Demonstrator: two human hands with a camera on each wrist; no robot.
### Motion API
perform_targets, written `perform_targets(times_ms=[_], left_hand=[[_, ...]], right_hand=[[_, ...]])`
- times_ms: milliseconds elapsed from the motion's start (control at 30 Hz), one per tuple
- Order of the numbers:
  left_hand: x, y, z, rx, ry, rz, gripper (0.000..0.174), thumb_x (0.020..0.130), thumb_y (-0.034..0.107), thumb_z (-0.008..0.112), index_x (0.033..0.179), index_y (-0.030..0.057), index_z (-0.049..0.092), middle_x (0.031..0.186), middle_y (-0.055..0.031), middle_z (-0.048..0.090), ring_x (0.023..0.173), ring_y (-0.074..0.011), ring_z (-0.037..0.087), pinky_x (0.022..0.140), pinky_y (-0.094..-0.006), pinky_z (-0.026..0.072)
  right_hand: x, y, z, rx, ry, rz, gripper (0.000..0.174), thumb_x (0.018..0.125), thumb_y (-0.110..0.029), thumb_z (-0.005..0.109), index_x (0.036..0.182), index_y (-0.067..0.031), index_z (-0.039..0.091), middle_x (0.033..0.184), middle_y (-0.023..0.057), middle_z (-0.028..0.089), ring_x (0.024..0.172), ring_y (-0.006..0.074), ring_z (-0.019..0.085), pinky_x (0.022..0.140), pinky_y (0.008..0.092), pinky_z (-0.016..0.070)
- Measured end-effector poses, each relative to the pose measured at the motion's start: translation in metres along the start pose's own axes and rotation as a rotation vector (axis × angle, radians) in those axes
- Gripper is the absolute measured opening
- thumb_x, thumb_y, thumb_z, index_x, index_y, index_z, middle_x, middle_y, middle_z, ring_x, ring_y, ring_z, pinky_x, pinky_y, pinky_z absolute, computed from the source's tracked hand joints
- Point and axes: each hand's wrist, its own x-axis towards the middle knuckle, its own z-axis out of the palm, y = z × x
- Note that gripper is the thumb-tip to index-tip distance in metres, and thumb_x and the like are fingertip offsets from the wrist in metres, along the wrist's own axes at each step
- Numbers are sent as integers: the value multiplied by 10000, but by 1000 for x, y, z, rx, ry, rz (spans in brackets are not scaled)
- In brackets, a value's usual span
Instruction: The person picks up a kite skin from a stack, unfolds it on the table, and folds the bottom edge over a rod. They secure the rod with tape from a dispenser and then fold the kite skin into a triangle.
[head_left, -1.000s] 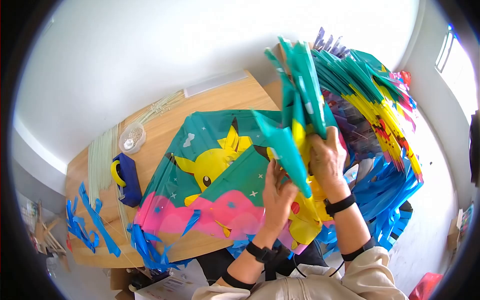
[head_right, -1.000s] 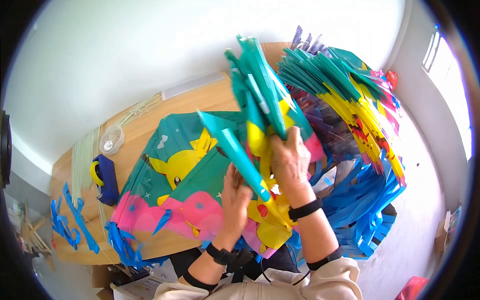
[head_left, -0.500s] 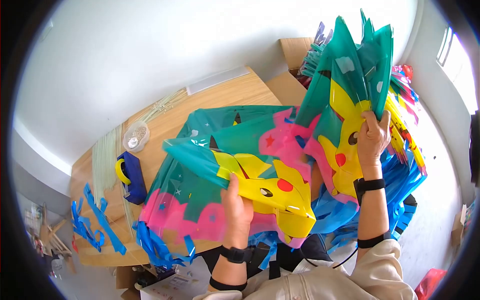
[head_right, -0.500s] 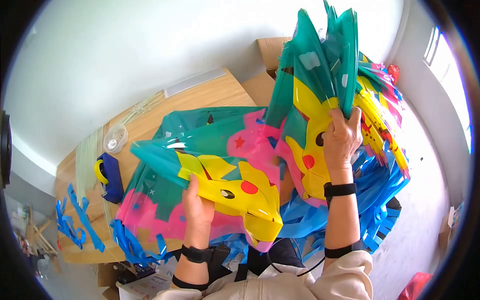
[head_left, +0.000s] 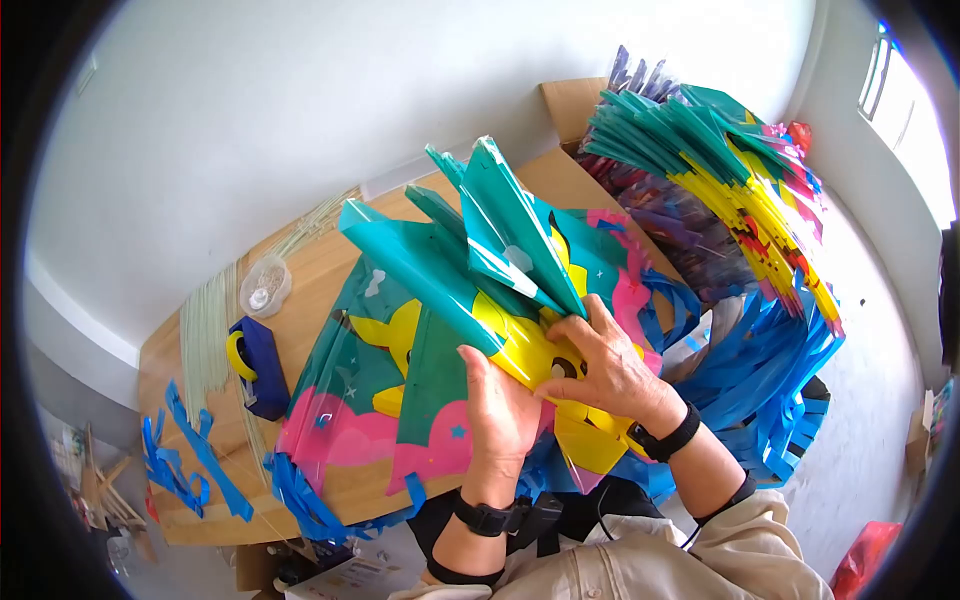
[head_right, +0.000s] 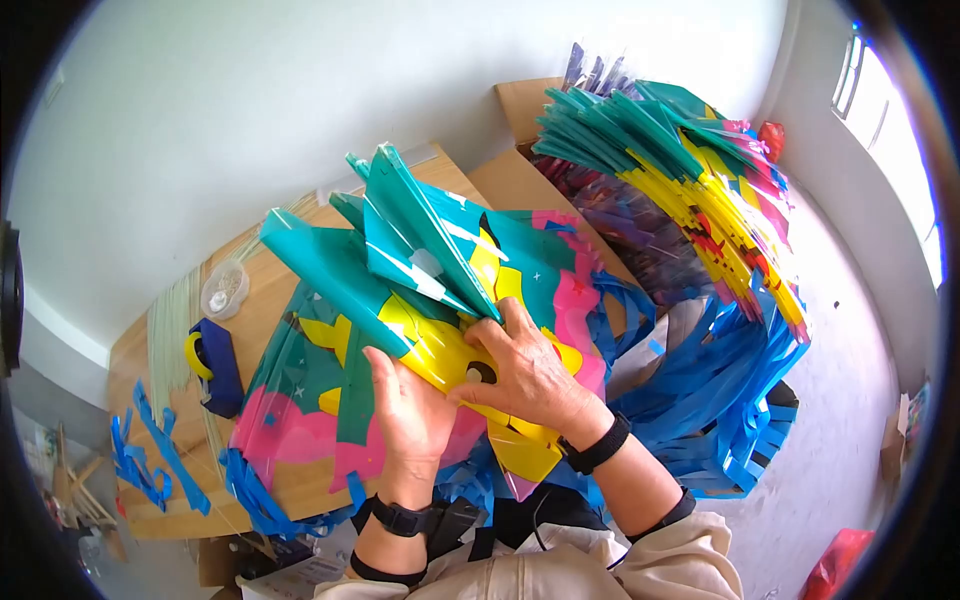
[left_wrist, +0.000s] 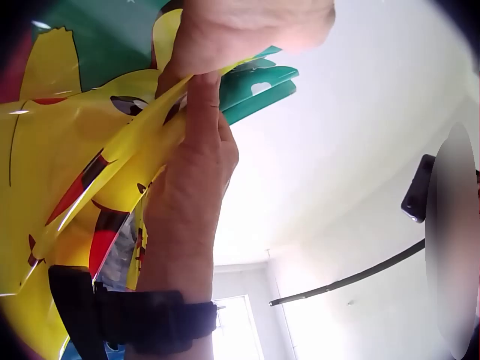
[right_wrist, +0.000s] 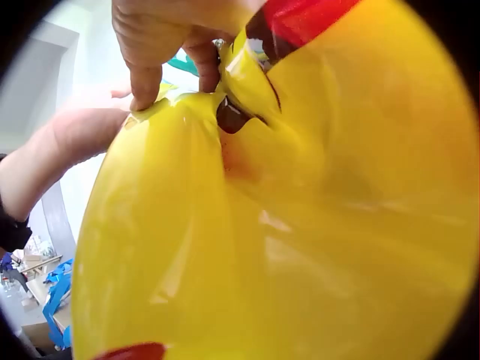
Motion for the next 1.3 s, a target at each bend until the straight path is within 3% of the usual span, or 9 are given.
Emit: perform_targets(times_ms=[200, 433, 767, 833, 900, 967, 1000, 1167, 1300], left_hand=[[-5, -4, 2, 337, 59, 38, 438, 956, 321, 503, 1261, 11, 462, 1260, -131, 506, 1151, -237, 502, 980, -402, 413], [-11, -18, 12, 377, 121, 125, 106, 880, 44, 615, 946, -15, 557, 877, -71, 615, 758, -141, 612, 748, -277, 519], [-9, -11, -7, 843, 366, 358, 162, 804, 25, 638, 711, 41, 505, 656, -3, 532, 502, -43, 473, 432, -199, 378], [-5, 8, -9, 1211, 531, 795, 194, 767, -18, 587, 688, 58, 427, 627, 38, 419, 540, -32, 348, 461, -201, 310], [-2, 19, -9, 1141, 542, 871, 211, 765, -31, 587, 701, 58, 407, 621, 48, 373, 568, -34, 311, 478, -201, 289], [-2, 15, 5, 1206, 387, 777, 218, 782, -32, 590, 703, 65, 411, 637, 52, 397, 576, -21, 336, 483, -203, 298], [-5, 12, 13, 1166, 275, 619, 191, 798, -20, 602, 739, 55, 437, 653, 40, 423, 586, -27, 365, 494, -204, 317], [-7, 7, 38, 779, -122, 118, 136, 874, 73, 622, 960, -22, 577, 804, -6, 585, 688, -42, 502, 601, -196, 413], [-15, 4, 32, 1102, -121, 332, 212, 904, 183, 576, 959, -17, 621, 862, -78, 649, 787, -126, 606, 692, -244, 472]], right_hand=[[-1, 16, -5, 197, 123, -14, 166, 761, -66, 686, 900, -55, 596, 888, 127, 464, 831, 308, 532, 707, 376, 464], [-6, 7, -3, 192, 164, -28, 125, 776, -73, 681, 874, -56, 604, 871, 130, 473, 797, 302, 539, 668, 370, 460], [-9, 10, -8, 101, 326, -102, 211, 663, 103, 593, 826, -32, 587, 831, 147, 463, 777, 358, 532, 642, 397, 470], [-9, 17, -24, -271, 469, -116, 238, 641, 78, 618, 844, -40, 581, 858, 150, 462, 803, 365, 524, 662, 414, 470], [-9, 19, -32, -454, 492, -132, 281, 637, 25, 647, 902, -41, 580, 897, 162, 458, 815, 368, 522, 685, 424, 466], [-8, 8, -35, -430, 269, -423, 315, 676, -65, 691, 963, -24, 569, 929, 171, 449, 838, 362, 518, 700, 421, 462], [-12, -14, -28, -25, 199, -99, 365, 689, -150, 734, 986, -15, 569, 928, 173, 451, 853, 351, 502, 701, 420, 460], [-17, -15, -19, 79, 109, -200, 246, 739, -55, 673, 912, 19, 514, 863, 181, 452, 797, 368, 477, 707, 434, 450], [-49, 23, -88, 212, -20, -101, 140, 778, -15, 631, 903, 34, 592, 894, 207, 594, 886, 360, 583, 751, 350, 479]])
